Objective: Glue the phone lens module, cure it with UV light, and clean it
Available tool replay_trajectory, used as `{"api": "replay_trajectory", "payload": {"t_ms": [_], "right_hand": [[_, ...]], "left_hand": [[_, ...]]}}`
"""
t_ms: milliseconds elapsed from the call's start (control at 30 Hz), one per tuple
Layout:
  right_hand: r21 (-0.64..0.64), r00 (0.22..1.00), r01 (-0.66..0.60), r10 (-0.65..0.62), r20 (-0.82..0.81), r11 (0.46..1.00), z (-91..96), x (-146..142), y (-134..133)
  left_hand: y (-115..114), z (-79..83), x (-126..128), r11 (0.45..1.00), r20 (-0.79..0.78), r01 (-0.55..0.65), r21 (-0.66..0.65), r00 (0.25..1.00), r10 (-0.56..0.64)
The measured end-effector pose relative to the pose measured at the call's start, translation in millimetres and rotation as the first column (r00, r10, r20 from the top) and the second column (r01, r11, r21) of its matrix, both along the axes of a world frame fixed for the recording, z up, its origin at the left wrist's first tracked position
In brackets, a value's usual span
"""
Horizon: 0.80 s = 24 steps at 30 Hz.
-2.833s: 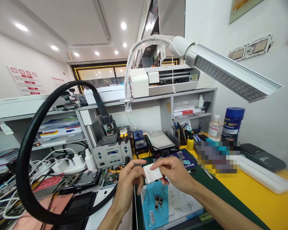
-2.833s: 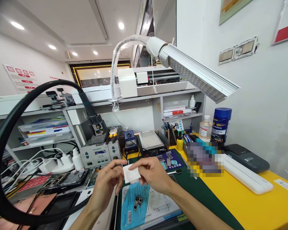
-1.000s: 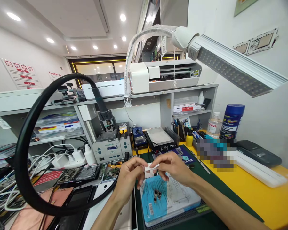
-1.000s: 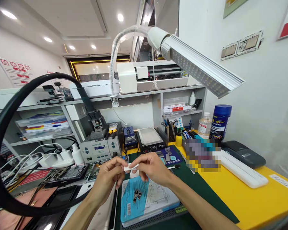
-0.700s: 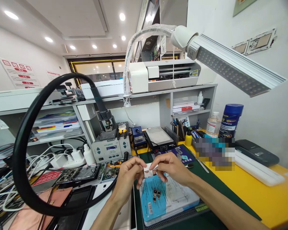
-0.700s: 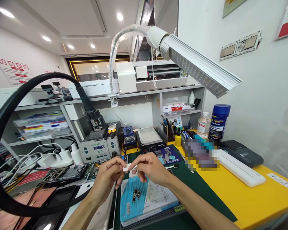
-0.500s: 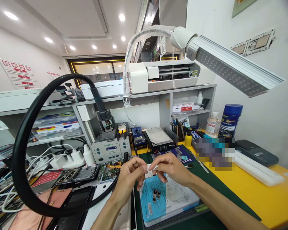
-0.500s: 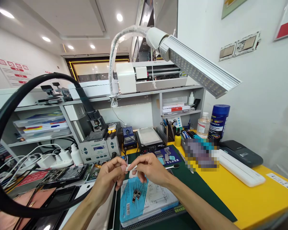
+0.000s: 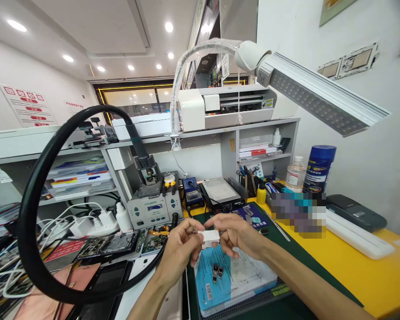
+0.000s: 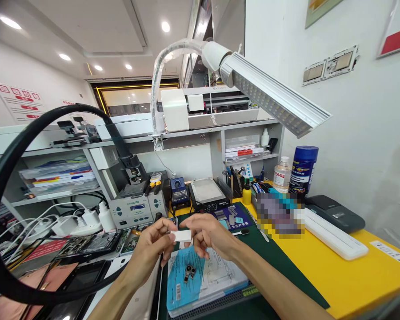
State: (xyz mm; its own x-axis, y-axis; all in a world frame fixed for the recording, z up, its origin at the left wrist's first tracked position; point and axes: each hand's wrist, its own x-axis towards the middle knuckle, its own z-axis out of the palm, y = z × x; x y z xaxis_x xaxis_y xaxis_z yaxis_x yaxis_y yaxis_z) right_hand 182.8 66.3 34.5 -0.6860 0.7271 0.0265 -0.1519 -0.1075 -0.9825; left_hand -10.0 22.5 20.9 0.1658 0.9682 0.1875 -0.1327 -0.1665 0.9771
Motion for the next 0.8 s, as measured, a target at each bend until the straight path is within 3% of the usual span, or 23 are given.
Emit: {"api": "replay_trajectory", "payload": {"t_ms": [133,433,800], "right_hand": [[-0.055,0.988,-0.099,0.105,0.110,0.994,0.2,-0.2,-2.8],[-0.065,0.974,-0.167,0.175,0.142,0.984,-2.5,3.5,4.1],[0.007,0.971,-0.172,0.169,0.171,0.985,1.8,11.4,10.6]], "left_hand": [[-1.8,0.1,-0.1,0.999,-0.041,0.038,0.034,0.998,-0.037],[-0.8,4.6,-0.6,0.998,-0.061,0.069,0.016,0.996,-0.068],[-2.3,2.3,3.2,0.999,-0.044,0.042,-0.021,0.998,-0.043]]}}
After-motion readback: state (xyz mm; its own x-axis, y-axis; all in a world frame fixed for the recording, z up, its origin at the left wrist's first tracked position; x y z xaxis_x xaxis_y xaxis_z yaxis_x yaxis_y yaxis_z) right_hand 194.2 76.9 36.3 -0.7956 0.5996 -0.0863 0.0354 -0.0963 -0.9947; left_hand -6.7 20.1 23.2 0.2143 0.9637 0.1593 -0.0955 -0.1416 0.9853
